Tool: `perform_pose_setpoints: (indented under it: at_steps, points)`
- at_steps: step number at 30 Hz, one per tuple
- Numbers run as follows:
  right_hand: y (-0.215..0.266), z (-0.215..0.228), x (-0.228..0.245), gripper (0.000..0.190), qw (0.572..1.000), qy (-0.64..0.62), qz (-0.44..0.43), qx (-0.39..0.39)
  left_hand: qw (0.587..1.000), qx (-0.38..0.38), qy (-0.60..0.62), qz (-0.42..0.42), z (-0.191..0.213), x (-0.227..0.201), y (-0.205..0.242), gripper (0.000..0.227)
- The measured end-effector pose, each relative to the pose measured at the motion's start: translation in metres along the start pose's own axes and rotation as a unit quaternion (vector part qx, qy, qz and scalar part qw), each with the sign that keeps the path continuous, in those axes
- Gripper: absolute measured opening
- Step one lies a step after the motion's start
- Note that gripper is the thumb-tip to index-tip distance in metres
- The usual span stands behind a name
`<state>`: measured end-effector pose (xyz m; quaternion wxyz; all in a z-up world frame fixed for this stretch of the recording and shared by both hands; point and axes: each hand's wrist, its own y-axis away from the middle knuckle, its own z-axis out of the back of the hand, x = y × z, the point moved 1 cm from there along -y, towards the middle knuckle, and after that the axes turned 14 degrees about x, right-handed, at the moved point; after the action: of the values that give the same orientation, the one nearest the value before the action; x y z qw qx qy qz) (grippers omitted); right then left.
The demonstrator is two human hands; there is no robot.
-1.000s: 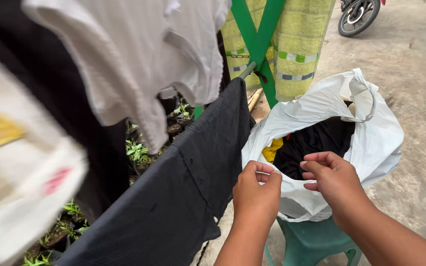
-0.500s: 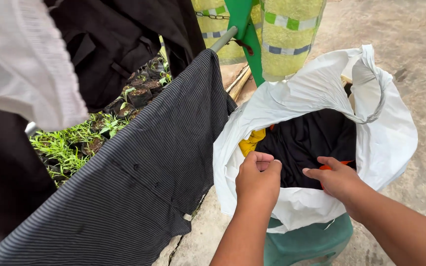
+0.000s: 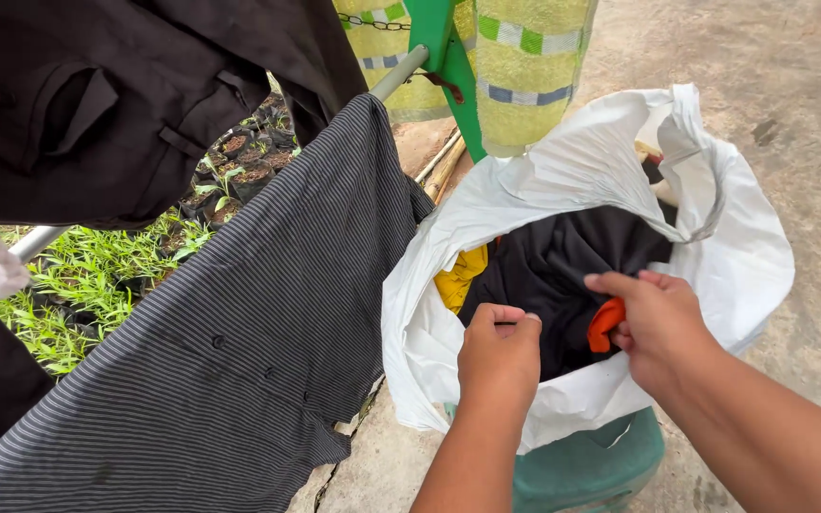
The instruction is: Hang various items of clothing, including shirts and underwear, on an outdoor drying rack.
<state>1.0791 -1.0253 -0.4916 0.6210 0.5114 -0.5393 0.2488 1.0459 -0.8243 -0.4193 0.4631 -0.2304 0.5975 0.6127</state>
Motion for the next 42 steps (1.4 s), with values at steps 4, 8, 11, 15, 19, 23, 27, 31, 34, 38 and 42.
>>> perform_pose_setpoints:
  at_steps: [4, 8, 11, 15, 19, 23, 27, 31, 34, 38, 42]
  points:
    - [0.044, -0.035, 0.057, 0.013, 0.997, -0.073, -0.024, 0.024, 0.999, 0.026, 0.033, 0.012, -0.004, -0.005, 0.0, 0.042]
    - [0.093, -0.071, 0.102, 0.009, 0.991, -0.121, 0.031, 0.057, 0.988, 0.101, 0.111, 0.019, 0.001, -0.026, 0.016, 0.067]
    - [0.088, -0.079, 0.095, 0.007, 0.973, -0.109, 0.132, 0.152, 0.957, 0.146, 0.245, 0.054, 0.007, -0.051, 0.034, 0.079]
    - [0.113, -0.099, 0.104, 0.022, 0.965, 0.033, 0.158, 0.209, 0.891, 0.152, 0.425, 0.041, 0.013, -0.061, 0.032, 0.076]
    - [0.108, -0.094, 0.087, 0.045, 0.959, 0.096, 0.155, 0.215, 0.874, 0.143, 0.465, -0.008, 0.03, -0.037, -0.013, 0.048]
    - [0.095, -0.091, 0.076, 0.029, 0.972, 0.109, 0.17, 0.124, 0.91, 0.012, 0.415, -0.023, 0.037, -0.026, -0.005, 0.04]
    - [0.075, -0.078, 0.07, 0.045, 0.955, 0.237, 0.177, 0.023, 0.921, -0.04, 0.387, -0.033, 0.047, -0.011, 0.012, 0.044]
    - [0.07, -0.072, 0.074, 0.07, 0.956, 0.294, -0.014, 0.006, 0.944, -0.029, 0.328, -0.013, 0.059, 0.003, 0.014, 0.043]
    - [0.043, -0.055, 0.053, 0.082, 0.869, 0.491, 0.023, -0.054, 0.96, -0.029, 0.275, 0.035, 0.07, 0.002, 0.023, 0.045]
    - [0.027, -0.042, 0.041, 0.069, 0.918, 0.391, -0.042, 0.057, 0.963, -0.038, 0.266, 0.036, 0.072, 0.002, 0.023, 0.048]
    - [-0.012, -0.018, 0.011, 0.051, 0.966, 0.204, -0.075, 0.14, 0.939, -0.096, 0.329, 0.035, 0.073, -0.002, 0.029, 0.057]
